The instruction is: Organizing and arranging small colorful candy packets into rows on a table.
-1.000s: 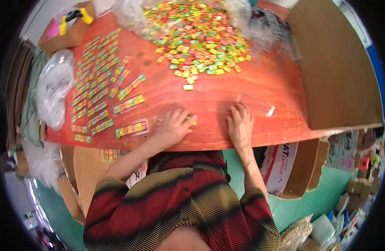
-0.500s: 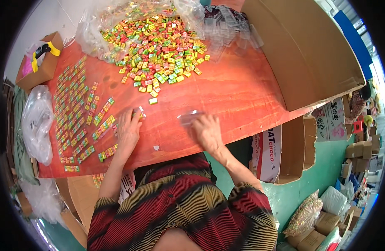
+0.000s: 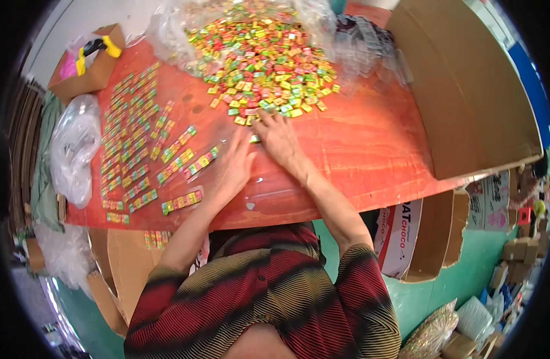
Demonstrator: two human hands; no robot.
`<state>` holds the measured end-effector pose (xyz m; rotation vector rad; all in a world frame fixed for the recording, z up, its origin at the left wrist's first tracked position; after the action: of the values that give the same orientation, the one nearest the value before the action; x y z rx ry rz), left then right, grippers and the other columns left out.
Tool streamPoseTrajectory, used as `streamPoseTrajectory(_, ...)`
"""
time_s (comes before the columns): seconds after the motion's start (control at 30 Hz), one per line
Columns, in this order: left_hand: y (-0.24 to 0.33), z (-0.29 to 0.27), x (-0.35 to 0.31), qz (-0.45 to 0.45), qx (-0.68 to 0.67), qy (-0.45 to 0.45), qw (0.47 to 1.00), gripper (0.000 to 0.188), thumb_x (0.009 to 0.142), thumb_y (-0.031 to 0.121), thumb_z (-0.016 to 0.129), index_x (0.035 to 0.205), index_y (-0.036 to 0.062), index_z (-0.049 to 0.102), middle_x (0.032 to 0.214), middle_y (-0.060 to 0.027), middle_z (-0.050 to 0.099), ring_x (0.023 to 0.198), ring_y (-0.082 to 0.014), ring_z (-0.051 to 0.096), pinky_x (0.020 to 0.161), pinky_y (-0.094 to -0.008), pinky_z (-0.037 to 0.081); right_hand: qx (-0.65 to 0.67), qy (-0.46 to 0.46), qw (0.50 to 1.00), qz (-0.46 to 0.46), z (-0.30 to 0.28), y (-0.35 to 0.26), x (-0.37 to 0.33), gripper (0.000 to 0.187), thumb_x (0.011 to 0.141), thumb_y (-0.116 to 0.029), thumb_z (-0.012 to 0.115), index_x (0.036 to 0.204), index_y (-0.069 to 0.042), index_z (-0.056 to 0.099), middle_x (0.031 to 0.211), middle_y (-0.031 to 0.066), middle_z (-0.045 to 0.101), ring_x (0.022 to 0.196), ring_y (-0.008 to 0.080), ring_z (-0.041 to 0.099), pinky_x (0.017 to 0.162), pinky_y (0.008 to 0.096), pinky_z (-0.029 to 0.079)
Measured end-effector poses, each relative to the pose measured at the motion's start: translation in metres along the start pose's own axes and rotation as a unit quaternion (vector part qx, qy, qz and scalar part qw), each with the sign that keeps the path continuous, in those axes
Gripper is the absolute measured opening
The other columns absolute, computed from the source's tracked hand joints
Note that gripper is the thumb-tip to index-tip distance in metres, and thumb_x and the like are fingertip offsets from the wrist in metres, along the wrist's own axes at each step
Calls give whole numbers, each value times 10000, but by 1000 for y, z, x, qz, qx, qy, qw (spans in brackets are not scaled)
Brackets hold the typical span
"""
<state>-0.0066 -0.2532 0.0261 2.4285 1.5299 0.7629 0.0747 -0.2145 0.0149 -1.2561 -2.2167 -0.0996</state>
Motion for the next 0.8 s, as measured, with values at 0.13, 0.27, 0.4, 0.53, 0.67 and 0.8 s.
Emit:
streamPoseTrajectory(0.13,-9,39,12,-10,15,-12,1000,481,800,139,559,1213,-41,390,1274,-235,379,1162,-382,378,972,-441,318,53,-56,996,34,-3,11,-1,303,743,-106,533,1041,-83,581,1190,118,499,1094,288,457,872,411,379)
streamPoseTrajectory(0.27,11,49,5,26,-43,-66,997,459,805,129,550,1209,-35,406,1287,-241,368,1202,-376,332,1003,-440,274,24,-57,997,46,-20,21,-35,327,732,-51,527,1047,-99,599,1180,124,504,1085,297,462,868,410,377)
streamPoseTrajectory(0.4,16,42,-5,49,-135,-77,987,367,816,103,537,1162,3,471,1216,-217,431,1117,-362,431,913,-404,378,3,-68,996,57,-36,27,-55,348,717,-11,528,1042,-109,604,1151,124,519,1076,304,462,854,419,380)
streamPoseTrajectory(0.53,2,10,-8,-63,-153,-14,986,269,823,86,532,1084,23,516,1009,-184,499,920,-355,530,738,-402,454,1,-39,983,177,-63,53,-68,294,743,4,546,1020,-77,604,1073,126,548,1021,326,494,833,392,409)
streamPoseTrajectory(0.67,22,10,-7,9,-130,47,990,302,769,114,602,1045,30,514,895,-153,466,805,-335,519,659,-414,440,59,-10,974,220,-65,42,-67,292,751,12,533,1031,-50,586,1032,143,547,940,331,537,753,381,450)
streamPoseTrajectory(0.8,14,32,8,-21,-106,-5,994,284,747,111,627,999,26,528,904,-142,464,811,-331,527,661,-415,442,100,-30,968,226,-57,35,-56,292,762,15,520,1042,-47,575,1006,152,547,893,331,561,717,385,470)
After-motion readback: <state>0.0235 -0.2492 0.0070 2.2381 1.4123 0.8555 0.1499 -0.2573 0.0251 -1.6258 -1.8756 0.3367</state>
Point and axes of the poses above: each hand's wrist, its own x-axis towards the middle knuckle, its own z-axis out of the palm, y = z × x, the point moved 9 cm from there along x, towards the middle knuckle
